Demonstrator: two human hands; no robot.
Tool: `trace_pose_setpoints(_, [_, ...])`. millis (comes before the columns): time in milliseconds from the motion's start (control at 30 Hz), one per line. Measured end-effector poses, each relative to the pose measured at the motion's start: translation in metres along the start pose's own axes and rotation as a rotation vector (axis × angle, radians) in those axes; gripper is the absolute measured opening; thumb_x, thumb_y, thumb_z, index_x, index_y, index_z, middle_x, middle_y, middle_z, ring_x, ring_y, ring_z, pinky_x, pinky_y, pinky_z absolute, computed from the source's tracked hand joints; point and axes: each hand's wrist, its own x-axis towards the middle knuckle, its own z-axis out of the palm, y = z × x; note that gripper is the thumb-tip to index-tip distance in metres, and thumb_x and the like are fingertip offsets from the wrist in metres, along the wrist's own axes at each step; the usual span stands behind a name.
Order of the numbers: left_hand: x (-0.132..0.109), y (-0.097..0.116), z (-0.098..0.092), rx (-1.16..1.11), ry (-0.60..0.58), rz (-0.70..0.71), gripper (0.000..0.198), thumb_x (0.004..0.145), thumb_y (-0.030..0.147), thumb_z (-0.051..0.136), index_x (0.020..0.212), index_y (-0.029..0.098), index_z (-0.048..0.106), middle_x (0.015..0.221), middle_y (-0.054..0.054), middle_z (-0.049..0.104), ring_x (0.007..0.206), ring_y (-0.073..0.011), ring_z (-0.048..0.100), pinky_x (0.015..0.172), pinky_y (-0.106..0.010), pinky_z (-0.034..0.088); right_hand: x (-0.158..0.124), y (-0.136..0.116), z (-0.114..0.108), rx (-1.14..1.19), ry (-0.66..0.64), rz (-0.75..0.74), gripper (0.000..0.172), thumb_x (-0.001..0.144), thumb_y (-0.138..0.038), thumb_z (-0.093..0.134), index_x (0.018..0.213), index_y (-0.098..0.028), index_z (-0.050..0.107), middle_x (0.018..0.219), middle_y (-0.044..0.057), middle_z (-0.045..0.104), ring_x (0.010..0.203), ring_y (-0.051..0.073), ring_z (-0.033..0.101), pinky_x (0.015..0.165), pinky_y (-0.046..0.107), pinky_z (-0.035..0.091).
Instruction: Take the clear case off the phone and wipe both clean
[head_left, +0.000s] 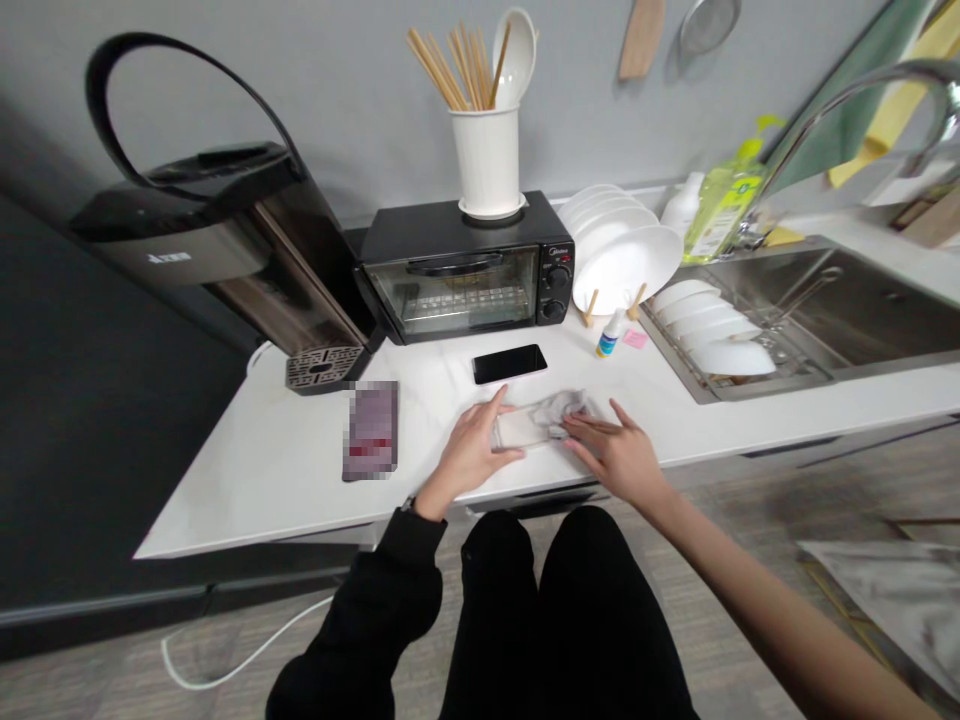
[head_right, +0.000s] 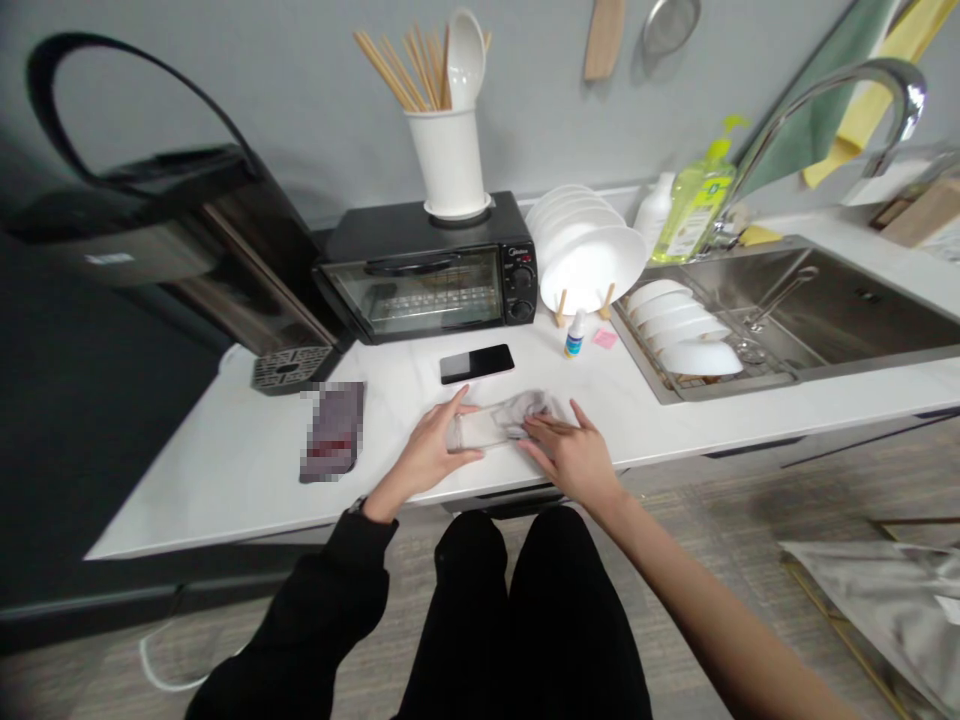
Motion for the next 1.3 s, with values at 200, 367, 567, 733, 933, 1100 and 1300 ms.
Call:
trace_pose_setpoints(200, [0.0, -0.006, 0.0, -0.007, -0.015, -0.02, 0.108, 0.083, 0.037, 0.085, 0.169, 0.027, 0.021, 0.143, -0.013, 0.065, 0.133, -0.0324, 0.058, 0.115, -0.05, 0.042, 0.029, -0.048, 0.031, 0.002, -0.003, -0.068, 0.062, 0.097, -0.062, 0.065, 0.13, -0.01, 0.071, 0.135, 0.021, 0.073, 0.132, 0.037, 0.066, 0.124, 0.058, 0.038])
trace_pose_setpoints(367, [-0.001, -0.005, 0.0, -0.033, -0.005, -0.016, 0.117, 0.079, 0.029, 0.087, 0.17, 0.028, 0.013, 0.142, -0.011, 0.065, 0.133, -0.0308, 0.057, 0.116, -0.049, 0.042, 0.012, -0.035, 0.015, 0.148, -0.054, -0.057, 0.037, 0.106, -0.05, 0.056, 0.125, -0.024, 0.075, 0.132, 0.007, 0.076, 0.125, 0.026, 0.072, 0.126, 0.052, 0.038])
trace_pose_setpoints(567, [0.002, -0.004, 0.001, -0.01, -0.009, 0.004, 0.116, 0.081, 0.033, 0.087, 0.17, 0.032, 0.013, 0.144, -0.01, 0.066, 0.136, -0.0331, 0.056, 0.118, -0.053, 0.037, 0.013, -0.013, 0.005, -0.028, 0.012, 0.013, 0.039, 0.107, -0.049, 0.055, 0.123, -0.019, 0.074, 0.125, 0.014, 0.079, 0.12, 0.031, 0.074, 0.131, 0.062, 0.02])
trace_pose_setpoints(733, [0.001, -0.008, 0.001, -0.009, -0.016, -0.008, 0.112, 0.082, 0.023, 0.083, 0.17, 0.028, 0.015, 0.145, -0.012, 0.064, 0.132, -0.0318, 0.058, 0.114, -0.049, 0.043, 0.031, -0.057, 0.034, 0.127, -0.066, -0.142, 0.058, 0.101, -0.06, 0.061, 0.136, -0.015, 0.067, 0.14, 0.017, 0.07, 0.137, 0.031, 0.064, 0.13, 0.057, 0.029])
trace_pose_setpoints(933, [0.001, -0.005, 0.001, -0.006, -0.01, 0.001, 0.118, 0.08, 0.032, 0.089, 0.17, 0.031, 0.012, 0.144, -0.01, 0.065, 0.135, -0.0331, 0.055, 0.118, -0.052, 0.039, 0.006, -0.001, 0.002, 0.037, -0.043, -0.025, 0.035, 0.109, -0.041, 0.052, 0.134, -0.024, 0.071, 0.134, 0.009, 0.075, 0.127, 0.026, 0.071, 0.129, 0.058, 0.03])
trace_pose_setpoints(1100, [0.0, -0.005, -0.001, -0.009, -0.02, -0.025, 0.112, 0.082, 0.033, 0.086, 0.17, 0.029, 0.016, 0.144, -0.012, 0.064, 0.135, -0.0329, 0.055, 0.116, -0.051, 0.04, 0.025, -0.03, 0.023, 0.008, -0.019, -0.034, 0.055, 0.102, -0.055, 0.062, 0.139, -0.015, 0.067, 0.139, 0.018, 0.071, 0.137, 0.035, 0.062, 0.126, 0.062, 0.033])
trace_pose_setpoints(1300, [-0.002, -0.006, -0.001, -0.039, -0.011, -0.029, 0.114, 0.082, 0.027, 0.085, 0.17, 0.034, 0.013, 0.142, -0.009, 0.064, 0.133, -0.0303, 0.056, 0.116, -0.049, 0.042, 0.014, -0.033, 0.013, 0.209, -0.072, -0.074, 0.033, 0.107, -0.048, 0.057, 0.124, -0.026, 0.074, 0.128, 0.007, 0.078, 0.124, 0.025, 0.072, 0.133, 0.055, 0.022])
